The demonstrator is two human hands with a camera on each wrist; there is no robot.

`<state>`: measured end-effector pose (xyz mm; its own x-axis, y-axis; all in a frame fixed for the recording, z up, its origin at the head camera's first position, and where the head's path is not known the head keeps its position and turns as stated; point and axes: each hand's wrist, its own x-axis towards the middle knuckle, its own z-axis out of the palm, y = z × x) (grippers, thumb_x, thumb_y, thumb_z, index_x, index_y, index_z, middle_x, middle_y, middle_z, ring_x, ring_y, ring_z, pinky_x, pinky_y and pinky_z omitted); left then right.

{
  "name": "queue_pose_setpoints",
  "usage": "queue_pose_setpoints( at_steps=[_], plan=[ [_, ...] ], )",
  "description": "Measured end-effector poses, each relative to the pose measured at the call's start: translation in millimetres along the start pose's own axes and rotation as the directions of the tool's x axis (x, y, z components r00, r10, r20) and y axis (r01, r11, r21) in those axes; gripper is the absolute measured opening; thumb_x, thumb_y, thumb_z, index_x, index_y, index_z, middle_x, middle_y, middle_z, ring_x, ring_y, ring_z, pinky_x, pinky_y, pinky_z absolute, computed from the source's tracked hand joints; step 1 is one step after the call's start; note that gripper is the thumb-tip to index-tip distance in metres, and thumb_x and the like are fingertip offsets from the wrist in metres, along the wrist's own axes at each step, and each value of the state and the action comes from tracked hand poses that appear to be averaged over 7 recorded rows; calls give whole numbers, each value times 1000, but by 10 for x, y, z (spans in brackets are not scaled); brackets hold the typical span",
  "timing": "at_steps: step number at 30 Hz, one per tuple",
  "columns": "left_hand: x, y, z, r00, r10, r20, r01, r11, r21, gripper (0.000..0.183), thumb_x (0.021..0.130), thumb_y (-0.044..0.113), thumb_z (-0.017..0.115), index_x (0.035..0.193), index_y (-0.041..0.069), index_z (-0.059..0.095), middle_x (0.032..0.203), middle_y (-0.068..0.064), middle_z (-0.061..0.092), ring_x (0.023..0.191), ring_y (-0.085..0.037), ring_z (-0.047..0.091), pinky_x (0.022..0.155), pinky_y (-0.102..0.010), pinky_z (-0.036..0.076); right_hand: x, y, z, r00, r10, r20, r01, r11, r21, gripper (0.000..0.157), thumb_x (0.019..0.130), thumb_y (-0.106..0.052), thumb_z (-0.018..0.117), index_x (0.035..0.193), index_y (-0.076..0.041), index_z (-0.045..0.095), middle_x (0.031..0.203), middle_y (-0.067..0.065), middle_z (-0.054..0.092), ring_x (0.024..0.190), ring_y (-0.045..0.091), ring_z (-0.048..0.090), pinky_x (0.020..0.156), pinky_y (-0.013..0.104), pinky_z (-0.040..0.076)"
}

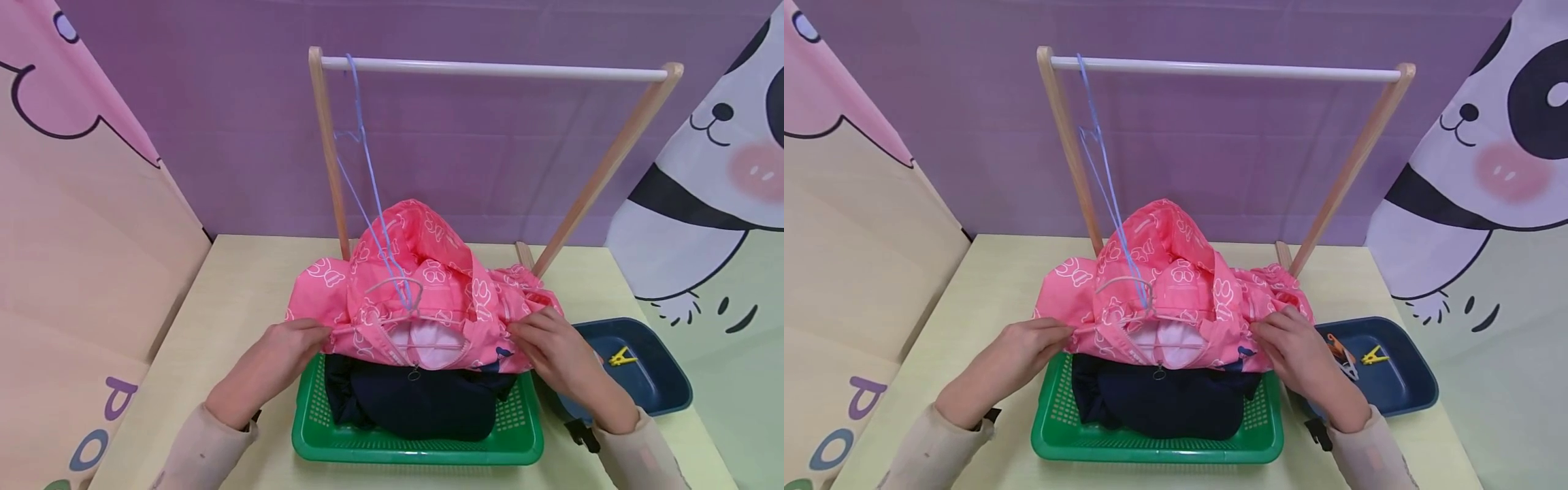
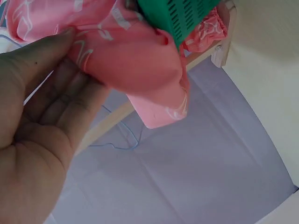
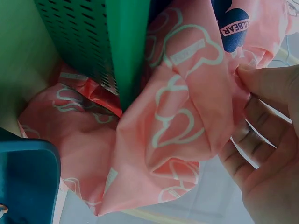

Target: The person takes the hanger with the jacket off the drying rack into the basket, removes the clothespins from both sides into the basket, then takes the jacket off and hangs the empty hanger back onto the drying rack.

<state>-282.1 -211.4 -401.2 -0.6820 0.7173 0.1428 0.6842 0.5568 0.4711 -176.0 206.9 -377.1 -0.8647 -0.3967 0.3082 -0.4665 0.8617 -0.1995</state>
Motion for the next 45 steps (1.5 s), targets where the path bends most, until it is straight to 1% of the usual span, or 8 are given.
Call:
queue_pose_setpoints(
  at_steps=[8,20,27,31,35,38,41,45],
  plan=[
    [180,212,83,991,127,-50,-132,984,-116,37,82,12,84,117,9,75,105,-2,74,98,-21,71,84,-36,58,41,-19,41,1000,-30,-7,30,999,37,46,62,-2,93,105,-3,76,99,9,71,91,26,62,67,39,60],
    [291,376,32,987,139,-81,-144,987,-70,30,83,10,82,113,9,75,97,-1,74,86,-17,72,81,-34,59,21,-20,17,998,-29,-48,32,997,74,41,64,0,91,102,-3,77,97,7,71,90,23,60,66,35,58],
    [221,360,-44,981,128,-149,-137,989,-48,33,82,5,82,114,5,76,97,-4,75,86,-19,73,79,-36,59,2,-12,-88,999,-31,-27,33,995,90,47,63,-2,93,108,-8,78,101,3,73,94,21,62,71,39,59],
    [172,352,-69,984,98,-150,-107,993,-52,36,82,6,82,117,5,75,102,-6,75,91,-21,73,81,-37,59,-100,59,-184,997,-22,-76,29,995,93,48,61,-2,93,107,-8,78,99,3,74,92,21,62,75,37,56],
    [121,297,-85,986,61,-155,-72,995,-70,35,81,7,83,116,6,76,100,-4,76,89,-20,73,80,-38,59,-246,172,-227,988,-40,-151,57,992,110,29,86,-27,79,106,-6,77,96,4,74,88,21,61,78,21,51],
    [83,235,-110,985,19,-170,-32,997,-76,33,82,7,83,114,7,77,98,-4,76,86,-20,73,77,-39,59,-350,281,-256,979,-33,-203,51,995,86,47,101,-45,52,103,-6,77,92,3,74,85,19,60,77,15,48],
    [39,175,-149,981,-24,-193,9,997,-80,30,82,6,82,111,7,78,95,-4,76,79,-17,72,71,-35,61,-449,352,-305,967,33,-254,-15,997,72,54,103,-50,45,100,-7,77,89,1,72,85,14,59,74,14,47],
    [26,132,-178,981,-34,-192,15,995,-95,28,83,5,82,110,7,78,94,-3,76,77,-15,71,69,-33,61,-459,312,-352,950,113,-289,-67,984,166,53,101,-51,52,106,-4,76,95,3,72,91,10,59,77,10,47]
  ],
)
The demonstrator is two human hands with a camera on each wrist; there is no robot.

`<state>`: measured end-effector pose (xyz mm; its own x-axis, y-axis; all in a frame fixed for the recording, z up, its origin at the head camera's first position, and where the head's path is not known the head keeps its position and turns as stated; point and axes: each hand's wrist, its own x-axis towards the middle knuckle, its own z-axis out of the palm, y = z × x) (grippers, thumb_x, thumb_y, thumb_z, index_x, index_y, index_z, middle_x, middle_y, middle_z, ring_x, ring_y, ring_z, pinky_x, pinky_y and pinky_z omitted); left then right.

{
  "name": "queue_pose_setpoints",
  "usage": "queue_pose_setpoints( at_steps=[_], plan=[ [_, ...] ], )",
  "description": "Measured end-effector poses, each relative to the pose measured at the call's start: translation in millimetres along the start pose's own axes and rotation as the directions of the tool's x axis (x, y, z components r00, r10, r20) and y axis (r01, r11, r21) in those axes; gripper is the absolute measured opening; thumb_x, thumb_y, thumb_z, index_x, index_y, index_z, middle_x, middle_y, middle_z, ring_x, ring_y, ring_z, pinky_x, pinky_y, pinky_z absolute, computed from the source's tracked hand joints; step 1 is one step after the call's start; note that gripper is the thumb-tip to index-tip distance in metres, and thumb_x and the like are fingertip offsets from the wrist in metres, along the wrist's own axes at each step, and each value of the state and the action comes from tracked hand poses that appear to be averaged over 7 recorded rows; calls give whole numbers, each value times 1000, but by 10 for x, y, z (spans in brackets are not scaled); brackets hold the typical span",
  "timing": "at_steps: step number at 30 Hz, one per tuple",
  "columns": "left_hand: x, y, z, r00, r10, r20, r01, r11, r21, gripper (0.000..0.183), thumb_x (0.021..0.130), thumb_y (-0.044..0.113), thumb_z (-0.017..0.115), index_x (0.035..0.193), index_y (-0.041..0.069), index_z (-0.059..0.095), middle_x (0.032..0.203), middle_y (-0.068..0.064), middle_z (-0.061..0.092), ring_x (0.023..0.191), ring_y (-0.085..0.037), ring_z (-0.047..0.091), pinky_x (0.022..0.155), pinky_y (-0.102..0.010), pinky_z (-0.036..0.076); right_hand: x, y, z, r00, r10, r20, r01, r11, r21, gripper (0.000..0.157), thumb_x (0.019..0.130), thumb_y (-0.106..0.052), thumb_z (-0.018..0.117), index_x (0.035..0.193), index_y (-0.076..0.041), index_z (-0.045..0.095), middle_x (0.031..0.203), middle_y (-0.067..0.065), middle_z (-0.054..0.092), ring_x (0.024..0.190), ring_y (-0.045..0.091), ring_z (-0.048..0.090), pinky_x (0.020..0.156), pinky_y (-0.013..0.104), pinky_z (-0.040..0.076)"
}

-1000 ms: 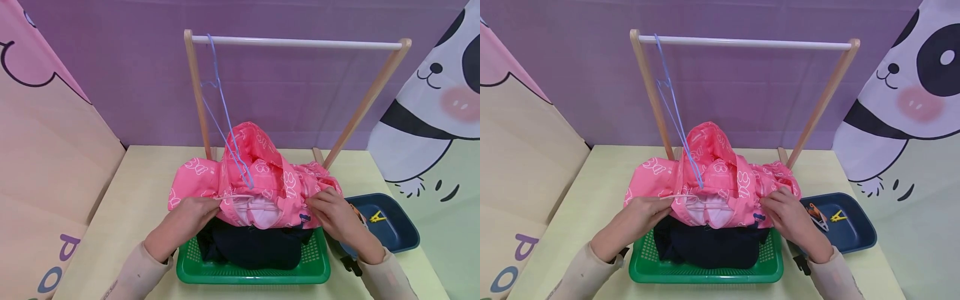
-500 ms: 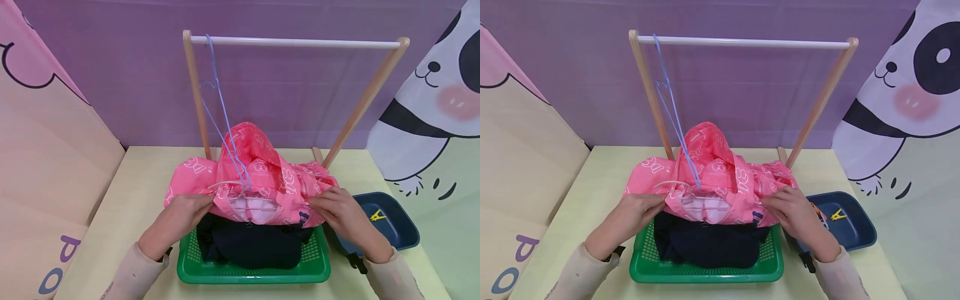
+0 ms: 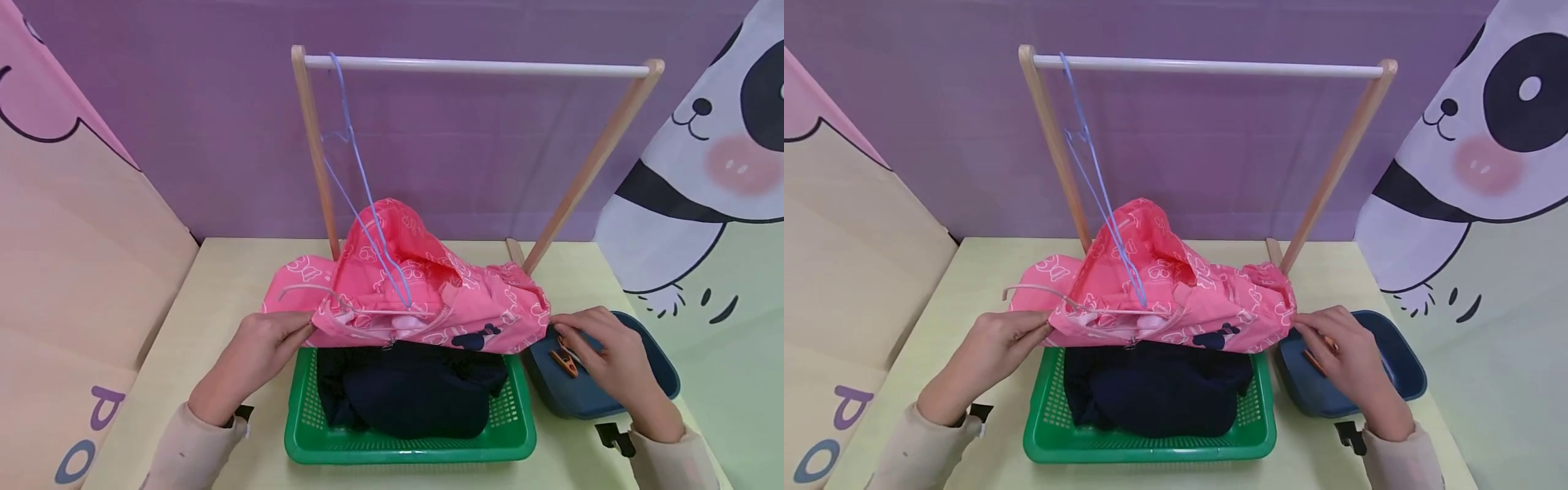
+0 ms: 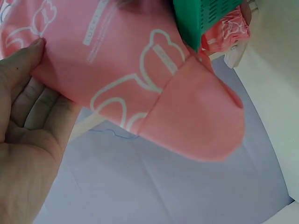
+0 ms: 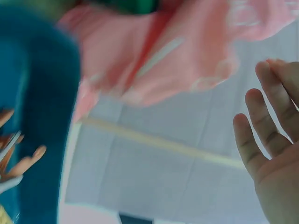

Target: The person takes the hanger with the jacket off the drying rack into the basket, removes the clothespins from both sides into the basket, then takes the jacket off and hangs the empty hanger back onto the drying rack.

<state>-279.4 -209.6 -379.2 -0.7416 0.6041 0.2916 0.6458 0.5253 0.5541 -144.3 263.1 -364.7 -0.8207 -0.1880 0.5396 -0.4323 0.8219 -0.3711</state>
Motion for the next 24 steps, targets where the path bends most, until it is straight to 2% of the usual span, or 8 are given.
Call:
queue_pose_setpoints(
  at_steps=[2,5,11,13,19,24],
  plan=[
    [3,-2,-3,1000,1,10,-1,1000,-2,27,83,6,81,110,7,78,95,-3,76,80,-16,72,71,-35,61,68,-66,51,1000,-13,5,13,999,48,50,99,-48,57,110,-3,75,99,4,71,95,12,59,77,9,48],
    [2,4,12,1000,-7,19,7,1000,-5,26,83,6,82,109,8,78,93,-2,76,79,-15,71,71,-34,61,188,-166,153,996,-76,36,73,995,71,49,98,-47,60,112,-3,75,102,5,71,96,17,58,78,10,48],
    [1,13,40,1000,-1,29,1,1000,0,27,83,6,82,110,7,78,94,-3,76,80,-15,71,70,-32,61,299,-248,237,984,-160,79,158,987,35,52,101,-49,52,106,-3,76,94,5,73,88,20,58,80,14,45],
    [-3,10,38,1000,2,28,-2,1000,5,29,83,7,82,112,6,77,95,-4,76,81,-17,72,71,-34,61,299,-245,235,982,-167,86,166,986,23,54,101,-50,50,104,-2,77,91,4,73,86,19,59,79,15,46],
    [-26,-8,14,1000,25,5,-25,1000,5,30,81,5,82,111,6,78,95,-5,76,82,-18,73,70,-35,61,239,-204,220,980,-152,128,148,988,38,53,100,-48,51,103,-1,77,91,4,72,81,19,64,83,8,48],
    [-51,-30,-12,1000,25,-14,-25,999,-23,31,80,2,82,111,5,77,97,-5,76,85,-20,73,70,-34,61,172,-106,212,981,-155,112,147,986,81,50,98,-46,55,102,-1,77,90,5,72,80,19,65,82,10,50]
  ],
)
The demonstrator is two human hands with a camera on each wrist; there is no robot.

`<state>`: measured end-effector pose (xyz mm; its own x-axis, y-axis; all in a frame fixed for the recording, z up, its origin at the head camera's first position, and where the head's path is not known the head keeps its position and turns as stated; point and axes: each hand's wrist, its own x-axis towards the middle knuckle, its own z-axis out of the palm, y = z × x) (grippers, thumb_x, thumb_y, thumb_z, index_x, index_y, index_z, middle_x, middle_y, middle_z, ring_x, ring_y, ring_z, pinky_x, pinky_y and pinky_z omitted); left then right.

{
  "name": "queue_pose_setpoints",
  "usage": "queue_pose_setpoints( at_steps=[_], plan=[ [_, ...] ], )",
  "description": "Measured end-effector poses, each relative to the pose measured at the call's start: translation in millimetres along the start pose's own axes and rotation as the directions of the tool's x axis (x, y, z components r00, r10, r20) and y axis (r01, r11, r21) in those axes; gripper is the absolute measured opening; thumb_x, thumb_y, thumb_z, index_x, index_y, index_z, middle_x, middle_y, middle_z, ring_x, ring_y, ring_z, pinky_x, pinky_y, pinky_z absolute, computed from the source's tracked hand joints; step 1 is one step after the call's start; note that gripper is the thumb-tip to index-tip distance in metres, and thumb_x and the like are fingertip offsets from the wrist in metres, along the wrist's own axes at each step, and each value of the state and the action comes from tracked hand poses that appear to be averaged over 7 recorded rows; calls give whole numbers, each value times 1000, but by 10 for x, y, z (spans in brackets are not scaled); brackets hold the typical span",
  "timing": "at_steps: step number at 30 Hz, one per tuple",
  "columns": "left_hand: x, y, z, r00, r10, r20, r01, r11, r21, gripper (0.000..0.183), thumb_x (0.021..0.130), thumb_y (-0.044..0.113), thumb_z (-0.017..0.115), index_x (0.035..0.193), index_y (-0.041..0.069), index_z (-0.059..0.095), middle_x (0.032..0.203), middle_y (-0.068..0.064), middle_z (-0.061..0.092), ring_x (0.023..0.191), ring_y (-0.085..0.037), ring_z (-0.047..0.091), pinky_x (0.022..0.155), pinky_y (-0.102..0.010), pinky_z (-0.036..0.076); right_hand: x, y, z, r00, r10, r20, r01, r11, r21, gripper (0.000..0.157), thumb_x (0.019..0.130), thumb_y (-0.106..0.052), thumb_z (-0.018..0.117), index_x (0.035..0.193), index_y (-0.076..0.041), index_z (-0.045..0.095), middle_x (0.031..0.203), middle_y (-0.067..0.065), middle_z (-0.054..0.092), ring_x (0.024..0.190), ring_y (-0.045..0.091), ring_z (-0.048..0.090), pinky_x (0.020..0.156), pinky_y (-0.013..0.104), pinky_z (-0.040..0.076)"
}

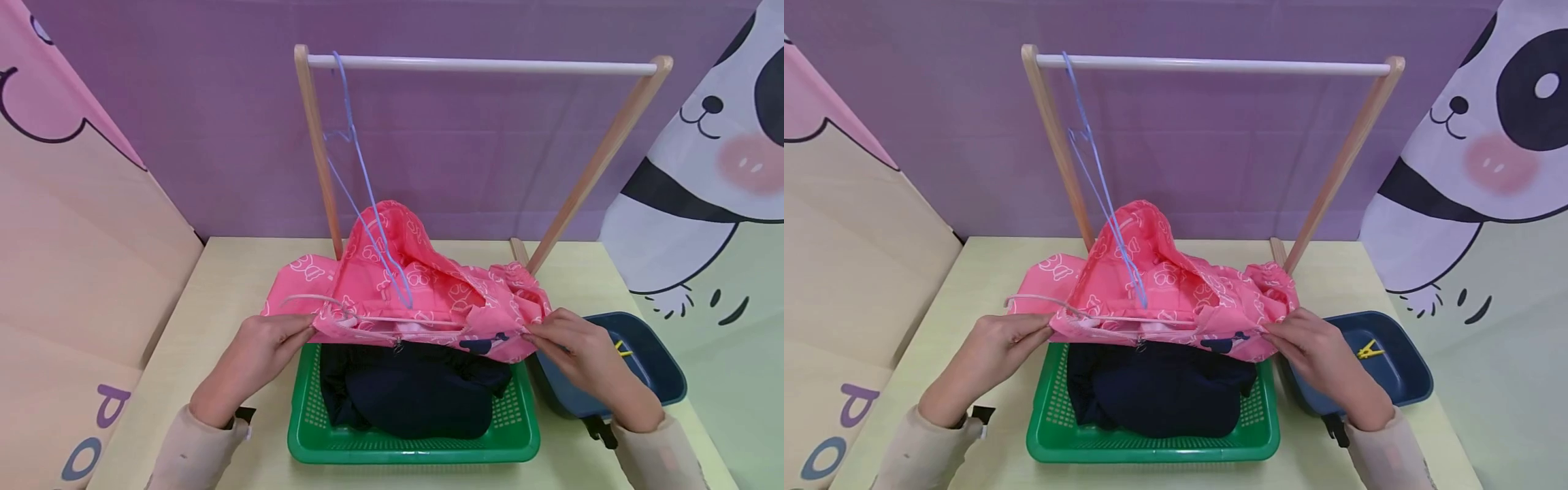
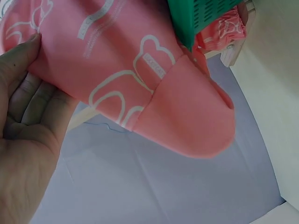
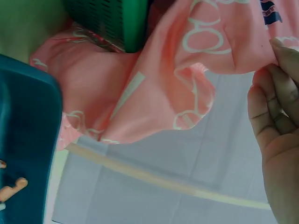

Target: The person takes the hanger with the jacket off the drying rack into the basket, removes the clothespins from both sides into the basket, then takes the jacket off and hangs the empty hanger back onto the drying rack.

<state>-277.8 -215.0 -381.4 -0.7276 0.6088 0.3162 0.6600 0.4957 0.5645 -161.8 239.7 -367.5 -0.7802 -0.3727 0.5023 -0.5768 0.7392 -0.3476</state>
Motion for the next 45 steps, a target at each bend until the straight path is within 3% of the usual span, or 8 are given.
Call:
queue_pose_setpoints(
  at_steps=[6,11,15,18,21,34,41,45],
  plan=[
    [-21,-22,-14,1000,-14,-6,13,999,-38,31,79,-1,82,110,4,77,95,-4,76,76,-12,70,62,-23,58,-86,83,-7,999,33,-42,-31,998,55,45,98,-43,60,101,-2,78,88,3,72,76,15,64,71,11,53],
    [-47,-41,-9,1000,-1,-8,1,999,-48,35,78,-2,83,111,3,77,97,-5,76,81,-15,72,66,-25,59,-147,116,-14,994,90,-54,-83,988,132,37,95,-37,65,100,-2,78,89,2,72,75,11,64,63,12,52],
    [-67,-79,-3,998,32,-46,-35,998,-57,36,76,-4,84,110,4,77,97,-4,76,81,-15,72,66,-22,58,-185,147,4,990,126,-64,-113,978,176,17,84,-8,80,100,-1,78,89,3,72,75,9,63,62,12,52],
    [-95,-132,-3,995,28,-92,-36,996,-86,35,75,-6,83,108,4,78,95,-3,76,77,-11,71,65,-16,55,-237,191,30,982,161,-97,-138,968,211,35,67,17,82,98,0,78,86,7,72,75,7,62,64,11,51],
    [-96,-167,-11,992,16,-122,-31,991,-127,34,75,-8,82,107,4,79,94,-3,76,75,-9,69,66,-13,54,-296,234,55,975,190,-119,-158,958,240,45,60,27,78,96,1,78,84,10,71,73,7,61,61,11,50],
    [-59,-127,-22,997,0,-74,-10,991,-133,34,77,-5,82,109,6,78,91,0,76,67,-5,62,57,-16,53,-239,136,17,967,246,64,-249,968,40,38,68,7,86,103,-4,78,92,1,72,79,10,62,65,11,52],
    [-17,-99,-10,1000,7,-31,-10,992,-128,29,80,-2,81,107,7,79,89,1,75,60,-2,54,47,-20,47,63,-78,-283,978,207,-17,-206,978,32,42,74,5,83,114,-5,75,101,-1,72,93,5,62,79,9,50],
    [9,-66,-17,1000,-2,5,2,992,-123,29,81,-1,81,109,6,78,90,0,75,61,-2,54,47,-20,47,359,-289,-349,989,137,-48,-135,990,32,32,92,-28,75,114,-5,75,103,2,73,98,11,60,78,10,50]
  ],
)
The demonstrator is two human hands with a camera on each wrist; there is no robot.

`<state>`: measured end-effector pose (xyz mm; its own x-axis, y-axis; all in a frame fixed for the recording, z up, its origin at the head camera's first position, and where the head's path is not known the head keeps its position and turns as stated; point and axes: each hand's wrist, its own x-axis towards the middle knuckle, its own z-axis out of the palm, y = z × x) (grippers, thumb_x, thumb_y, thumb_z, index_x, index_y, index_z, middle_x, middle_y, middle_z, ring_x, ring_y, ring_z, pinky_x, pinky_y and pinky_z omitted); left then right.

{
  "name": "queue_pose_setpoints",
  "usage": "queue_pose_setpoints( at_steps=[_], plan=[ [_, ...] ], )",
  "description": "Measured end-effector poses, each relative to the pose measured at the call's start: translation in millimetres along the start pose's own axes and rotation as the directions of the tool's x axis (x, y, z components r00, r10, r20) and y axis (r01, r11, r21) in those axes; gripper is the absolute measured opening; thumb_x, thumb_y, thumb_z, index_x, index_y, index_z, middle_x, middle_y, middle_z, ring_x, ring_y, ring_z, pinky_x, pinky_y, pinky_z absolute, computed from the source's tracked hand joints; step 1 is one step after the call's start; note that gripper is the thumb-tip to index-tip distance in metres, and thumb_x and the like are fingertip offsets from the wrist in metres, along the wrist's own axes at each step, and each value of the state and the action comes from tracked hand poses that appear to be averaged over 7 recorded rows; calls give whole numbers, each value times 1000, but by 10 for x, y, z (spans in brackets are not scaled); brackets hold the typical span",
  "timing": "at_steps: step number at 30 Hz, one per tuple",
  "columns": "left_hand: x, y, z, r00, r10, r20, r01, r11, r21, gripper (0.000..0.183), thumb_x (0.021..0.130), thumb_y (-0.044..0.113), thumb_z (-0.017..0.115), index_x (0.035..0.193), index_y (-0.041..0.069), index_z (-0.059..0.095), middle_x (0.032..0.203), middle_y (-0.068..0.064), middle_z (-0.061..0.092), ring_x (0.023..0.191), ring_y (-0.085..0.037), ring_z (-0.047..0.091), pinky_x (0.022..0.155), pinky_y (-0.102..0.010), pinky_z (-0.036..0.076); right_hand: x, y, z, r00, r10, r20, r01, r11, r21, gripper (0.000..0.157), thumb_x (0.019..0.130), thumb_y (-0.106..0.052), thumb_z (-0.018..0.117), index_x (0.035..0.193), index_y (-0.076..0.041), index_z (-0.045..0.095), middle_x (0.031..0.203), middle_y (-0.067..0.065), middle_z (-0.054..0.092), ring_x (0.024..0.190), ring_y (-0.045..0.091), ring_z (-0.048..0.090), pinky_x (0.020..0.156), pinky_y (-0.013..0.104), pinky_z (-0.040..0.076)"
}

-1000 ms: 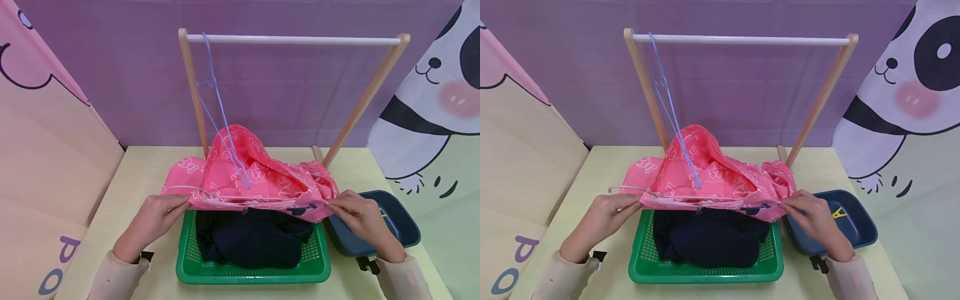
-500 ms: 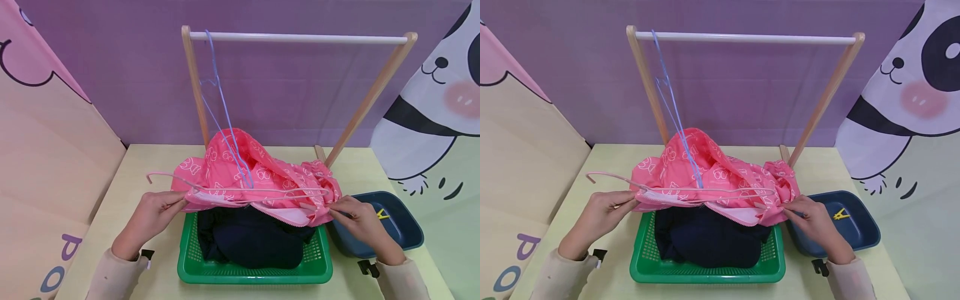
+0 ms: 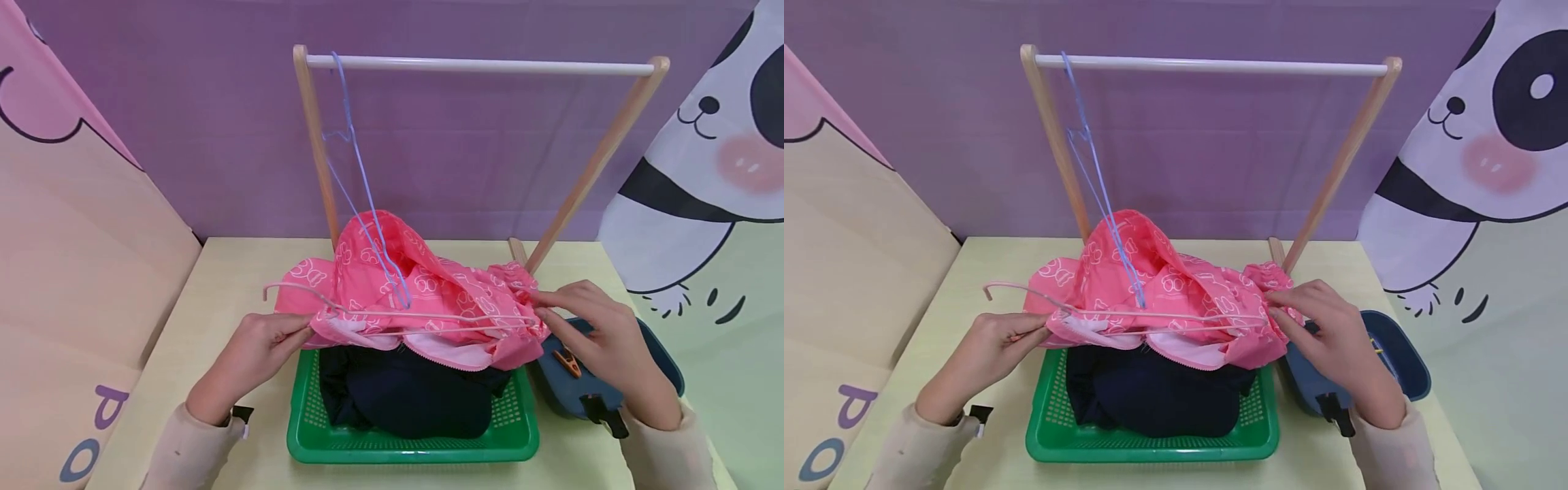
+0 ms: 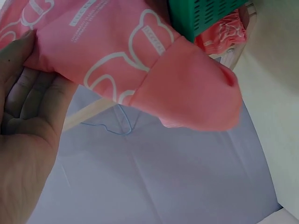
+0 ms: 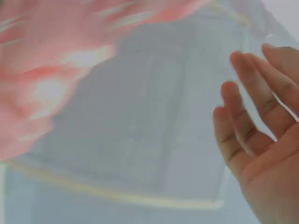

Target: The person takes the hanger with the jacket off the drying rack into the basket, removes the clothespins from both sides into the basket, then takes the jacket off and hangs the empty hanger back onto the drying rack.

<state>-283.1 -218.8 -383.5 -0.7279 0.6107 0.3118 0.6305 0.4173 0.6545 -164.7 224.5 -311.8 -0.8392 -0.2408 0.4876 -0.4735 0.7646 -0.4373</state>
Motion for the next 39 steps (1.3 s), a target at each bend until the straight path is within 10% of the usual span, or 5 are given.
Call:
queue_pose_setpoints(
  at_steps=[3,8,20,29,39],
  plan=[
    [9,23,-13,1000,-20,20,20,1000,16,29,81,-1,81,110,5,78,85,0,75,58,-2,52,46,-20,45,222,-212,65,993,-114,32,116,990,-73,50,97,-50,58,112,-5,76,102,4,73,96,18,62,73,20,56],
    [39,63,-9,999,-34,43,32,998,53,29,83,2,80,112,4,77,84,-1,75,59,-3,57,49,-19,49,521,-545,282,959,-243,147,268,944,-191,43,78,-32,87,112,-7,77,101,6,75,95,25,66,78,45,59],
    [109,209,117,995,2,97,-16,990,137,31,82,8,83,112,7,77,91,1,75,77,-13,70,74,-34,61,762,-885,752,868,-224,444,400,844,-358,59,63,-36,96,114,-15,76,101,0,74,94,22,64,82,35,55],
    [132,212,169,993,-22,117,3,988,156,32,82,13,84,113,7,77,95,-1,75,82,-16,72,77,-36,60,698,-854,817,878,-204,434,388,833,-395,59,63,-36,96,111,-11,73,103,5,72,95,24,64,82,36,56],
    [61,168,134,989,-53,138,33,989,144,28,83,15,83,111,11,78,89,7,73,77,-9,68,74,-31,60,575,-729,384,937,-227,264,324,848,-419,65,55,-21,100,109,-4,70,100,11,70,94,30,63,79,44,57]
  ],
)
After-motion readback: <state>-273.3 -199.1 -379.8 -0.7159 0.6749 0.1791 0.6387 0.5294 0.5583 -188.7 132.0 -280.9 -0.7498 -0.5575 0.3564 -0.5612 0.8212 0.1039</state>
